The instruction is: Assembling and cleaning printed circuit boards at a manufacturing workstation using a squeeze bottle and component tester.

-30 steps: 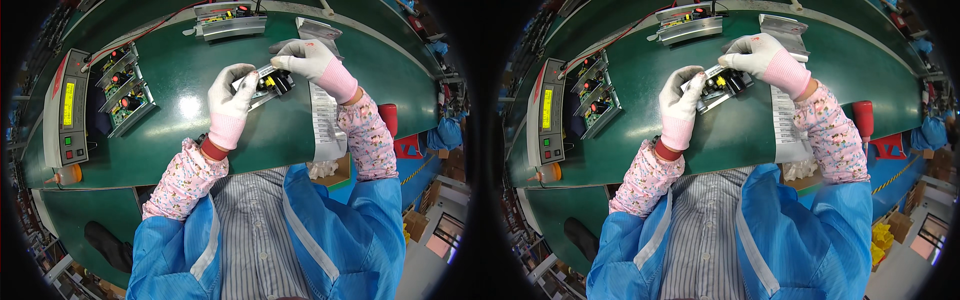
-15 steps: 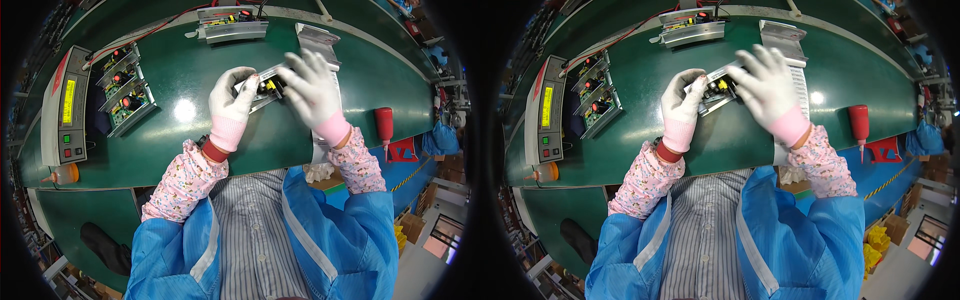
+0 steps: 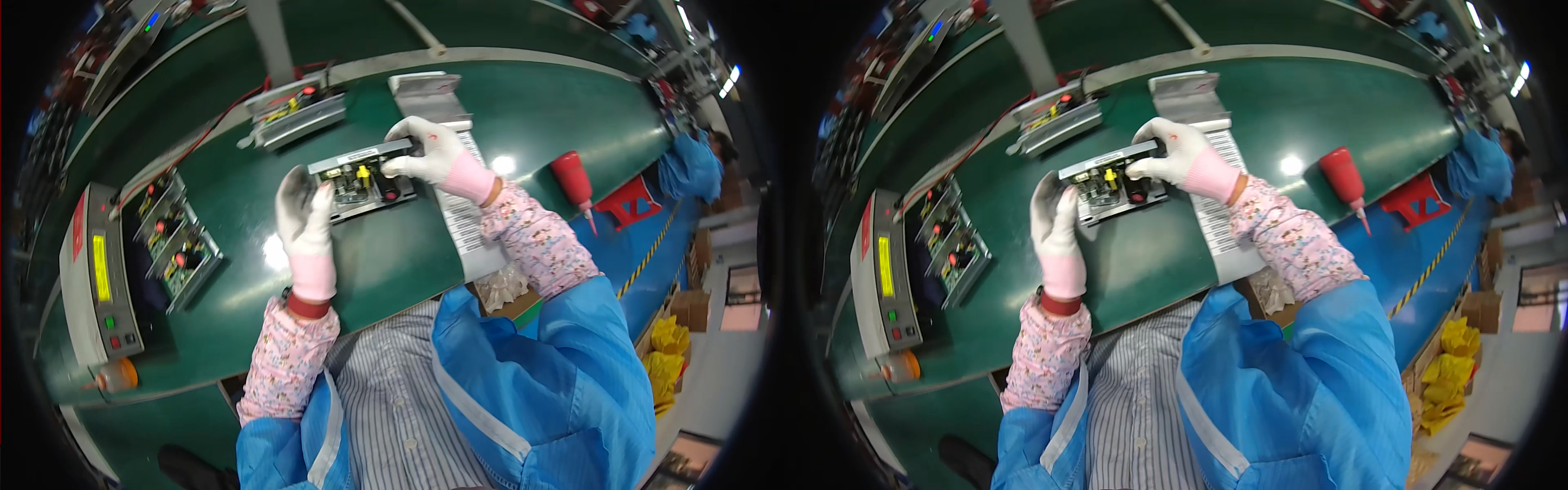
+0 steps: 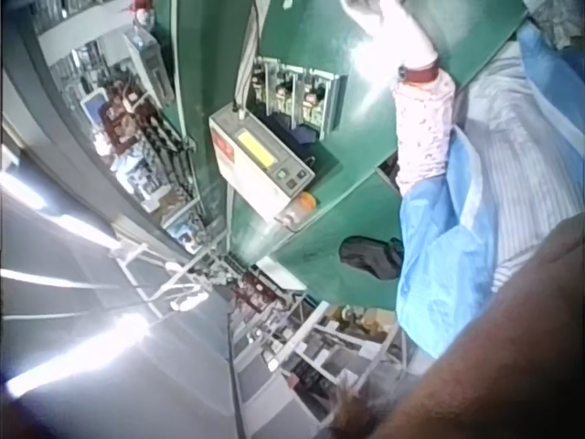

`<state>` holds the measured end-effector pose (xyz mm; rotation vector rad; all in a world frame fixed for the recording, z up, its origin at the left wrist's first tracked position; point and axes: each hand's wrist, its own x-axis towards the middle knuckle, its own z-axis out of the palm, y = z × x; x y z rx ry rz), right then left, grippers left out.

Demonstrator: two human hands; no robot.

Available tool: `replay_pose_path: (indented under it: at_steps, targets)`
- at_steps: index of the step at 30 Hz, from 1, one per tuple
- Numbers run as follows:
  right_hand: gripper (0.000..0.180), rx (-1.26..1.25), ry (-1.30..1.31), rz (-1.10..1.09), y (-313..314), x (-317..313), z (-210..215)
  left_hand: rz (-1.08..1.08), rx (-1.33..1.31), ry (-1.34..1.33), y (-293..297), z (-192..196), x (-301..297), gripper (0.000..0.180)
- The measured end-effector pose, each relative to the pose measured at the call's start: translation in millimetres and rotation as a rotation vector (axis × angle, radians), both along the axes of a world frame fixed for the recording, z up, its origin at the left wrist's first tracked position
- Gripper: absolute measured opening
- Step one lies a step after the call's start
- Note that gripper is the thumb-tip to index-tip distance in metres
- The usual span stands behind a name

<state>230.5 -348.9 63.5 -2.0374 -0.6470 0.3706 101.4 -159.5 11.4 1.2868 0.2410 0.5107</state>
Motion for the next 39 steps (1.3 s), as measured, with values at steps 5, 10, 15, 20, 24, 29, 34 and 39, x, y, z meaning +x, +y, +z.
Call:
replay_pose_path:
  at_steps: [5, 10, 15, 20, 24, 29, 34, 39]
  targets:
    - [0.042, 0.181, 0.042, -0.158, -6, -6, 2, -0.208, -0.309, -0.022, -5, 2, -3, 0.063]
    - [0.041, 0.186, -0.048, -0.206, 4, -21, 10, -0.237, -0.232, -0.018, -7, 6, -4, 0.066]
    - [0.041, 0.220, -0.108, -0.275, 4, -27, -8, -0.169, -0.225, -0.013, -5, -4, 0, 0.067]
    - [0.038, 0.217, -0.175, -0.260, 10, -38, -3, -0.250, -0.325, -0.037, -4, 5, -4, 0.066]
    - [0.037, 0.260, -0.036, -0.254, 9, -40, -3, -0.282, -0.362, -0.051, 0, 2, -3, 0.065]
    - [0.036, 0.210, -0.135, -0.257, 12, -40, -6, -0.118, -0.201, -0.110, 4, 0, 1, 0.062]
    - [0.037, 0.063, -0.329, -0.196, 7, -38, -17, -0.001, 0.014, -0.091, 2, 0, 1, 0.058]
    - [0.041, 0.066, -0.499, -0.170, 4, -40, -20, -0.015, 0.099, -0.008, 5, -7, -1, 0.054]
